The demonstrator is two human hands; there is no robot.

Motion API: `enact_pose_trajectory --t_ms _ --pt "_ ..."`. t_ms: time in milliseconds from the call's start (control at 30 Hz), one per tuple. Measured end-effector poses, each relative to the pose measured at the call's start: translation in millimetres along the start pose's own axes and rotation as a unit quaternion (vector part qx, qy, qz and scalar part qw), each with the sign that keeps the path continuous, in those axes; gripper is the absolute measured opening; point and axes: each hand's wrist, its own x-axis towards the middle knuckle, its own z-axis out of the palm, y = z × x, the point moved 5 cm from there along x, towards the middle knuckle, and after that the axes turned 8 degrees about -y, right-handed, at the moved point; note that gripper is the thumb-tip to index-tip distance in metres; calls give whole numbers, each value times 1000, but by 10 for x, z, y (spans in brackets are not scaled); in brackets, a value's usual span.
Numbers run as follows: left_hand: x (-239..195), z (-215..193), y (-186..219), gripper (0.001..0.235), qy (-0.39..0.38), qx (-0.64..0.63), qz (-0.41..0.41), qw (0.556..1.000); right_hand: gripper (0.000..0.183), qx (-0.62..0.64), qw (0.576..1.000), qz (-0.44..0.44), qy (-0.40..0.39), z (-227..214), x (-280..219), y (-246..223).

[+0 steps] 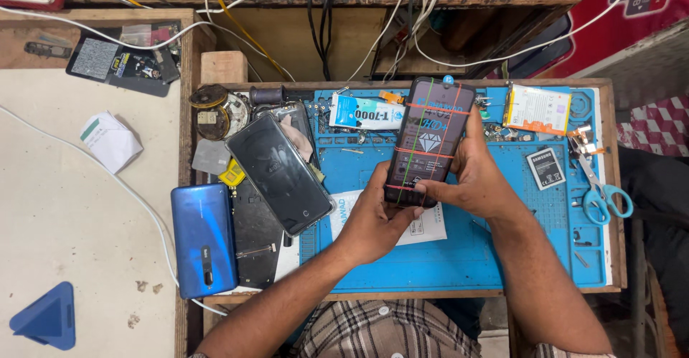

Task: The person handles a smartphone with a cracked screen, removes a rubber band, and connects a charging cable to test the device. They manipulate the phone and cable on a cluttered workbench with tools and spare parts.

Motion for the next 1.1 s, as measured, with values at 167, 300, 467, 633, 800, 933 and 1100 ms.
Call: enact_pose_trajectory --t_ms 167,300,467,633,800,933,1100 --pt "-5 -5 44 58 1 17 14 1000 95 -36 997 25 60 -85 -5 51" --pt "-7 -1 64 59 5 22 -13 1000 64 21 998 -17 53 -134 1 13" --pt "1 1 70 60 6 31 -10 999 63 11 999 -23 45 -138 -25 18" --pt "3 8 81 58 -7 20 -10 1000 62 14 999 -28 43 -119 -6 -22" --pt "-10 18 66 60 -6 15 0 1000 74 75 996 -35 25 -87 4 -8" --pt "-13 21 74 60 -14 9 10 1000 101 66 997 -37 26 -50 -4 -16" --pt "-4 14 56 61 -14 2 6 1000 115 5 1000 -6 29 10 -8 -14"
